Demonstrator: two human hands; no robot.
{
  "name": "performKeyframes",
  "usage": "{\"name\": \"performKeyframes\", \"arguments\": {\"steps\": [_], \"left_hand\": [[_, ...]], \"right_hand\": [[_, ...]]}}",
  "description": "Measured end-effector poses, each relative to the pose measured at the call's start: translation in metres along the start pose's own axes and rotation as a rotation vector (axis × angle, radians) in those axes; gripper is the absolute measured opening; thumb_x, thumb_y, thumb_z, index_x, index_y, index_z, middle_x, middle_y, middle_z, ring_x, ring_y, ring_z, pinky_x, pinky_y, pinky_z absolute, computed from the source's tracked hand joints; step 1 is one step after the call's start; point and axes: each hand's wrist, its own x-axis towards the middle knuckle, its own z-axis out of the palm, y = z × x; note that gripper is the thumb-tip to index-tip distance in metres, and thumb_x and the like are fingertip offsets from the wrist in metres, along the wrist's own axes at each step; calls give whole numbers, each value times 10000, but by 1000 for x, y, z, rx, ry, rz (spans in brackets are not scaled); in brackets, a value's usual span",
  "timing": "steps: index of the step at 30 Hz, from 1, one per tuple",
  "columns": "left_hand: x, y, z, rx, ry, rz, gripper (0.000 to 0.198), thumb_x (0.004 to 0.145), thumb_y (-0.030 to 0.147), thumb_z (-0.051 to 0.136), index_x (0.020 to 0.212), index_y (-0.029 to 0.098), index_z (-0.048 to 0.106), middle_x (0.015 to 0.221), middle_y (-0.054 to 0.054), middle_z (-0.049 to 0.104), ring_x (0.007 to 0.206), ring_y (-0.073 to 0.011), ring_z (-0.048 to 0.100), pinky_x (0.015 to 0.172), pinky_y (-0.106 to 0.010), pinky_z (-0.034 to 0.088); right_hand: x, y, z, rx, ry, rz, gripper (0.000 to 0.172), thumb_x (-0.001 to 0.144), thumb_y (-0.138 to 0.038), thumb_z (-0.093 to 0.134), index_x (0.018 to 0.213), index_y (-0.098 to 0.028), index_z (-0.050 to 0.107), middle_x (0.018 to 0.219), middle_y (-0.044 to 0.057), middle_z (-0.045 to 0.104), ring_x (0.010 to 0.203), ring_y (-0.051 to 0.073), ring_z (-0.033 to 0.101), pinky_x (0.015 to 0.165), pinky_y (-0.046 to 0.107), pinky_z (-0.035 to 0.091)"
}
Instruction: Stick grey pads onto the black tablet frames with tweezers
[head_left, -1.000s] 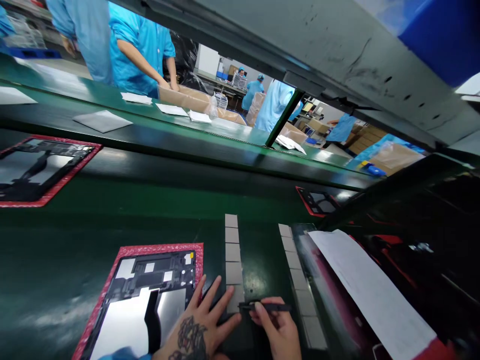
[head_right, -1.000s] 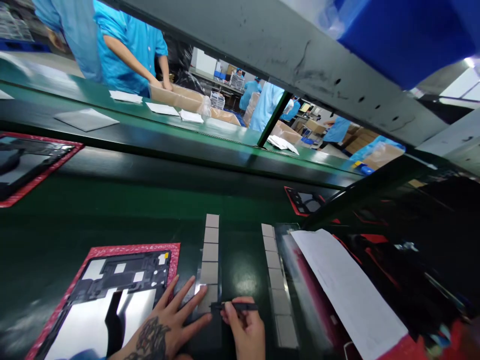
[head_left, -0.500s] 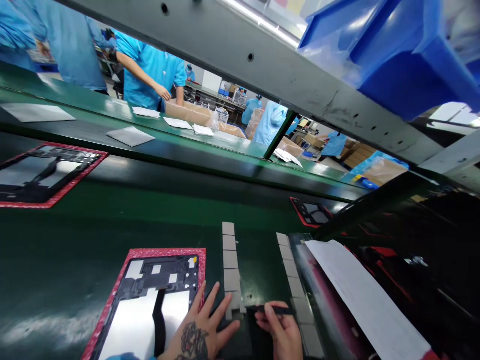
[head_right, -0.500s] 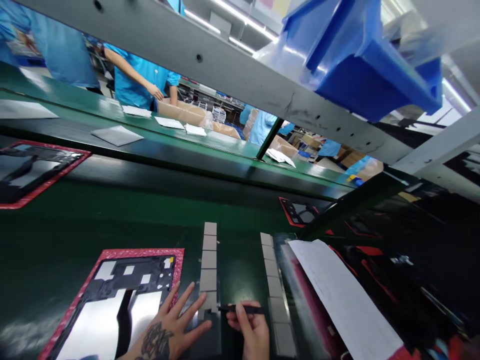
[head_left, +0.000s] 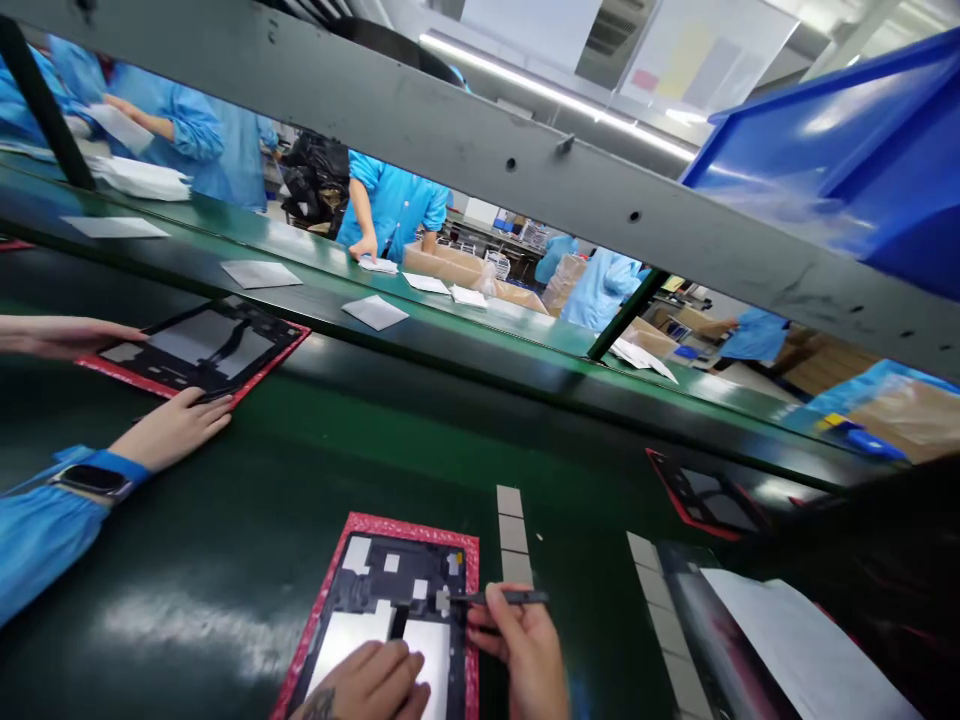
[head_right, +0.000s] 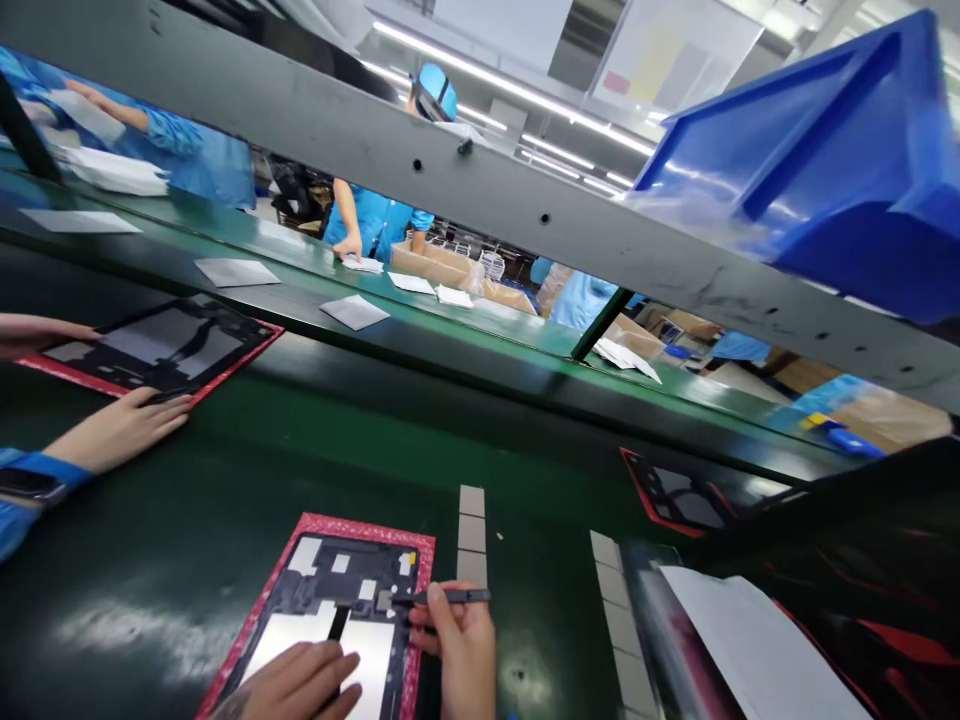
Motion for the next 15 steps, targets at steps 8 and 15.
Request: {"name": "performKeyframes", "arguments": {"steps": [8,15], "left_hand": [[14,-29,-19,-131,-203,-87,201,901,91,436,850,173,611,841,-14,668,795,-146,623,742,-279,501],[12,-31,-25,-176,-337,-134,160,888,95,479,879,183,613,886,-8,667,845,-132,610,778,-247,495]], "right_hand": [[11,23,23,-89,32,-4,605,525,-641,827,792,-151,592,651,46,666,625,198,660,496,224,525],[10,28,24,-134,59,-44,546,559,-626,818,764,-169,600,583,10,631,578,187,643,493,229,522]]}}
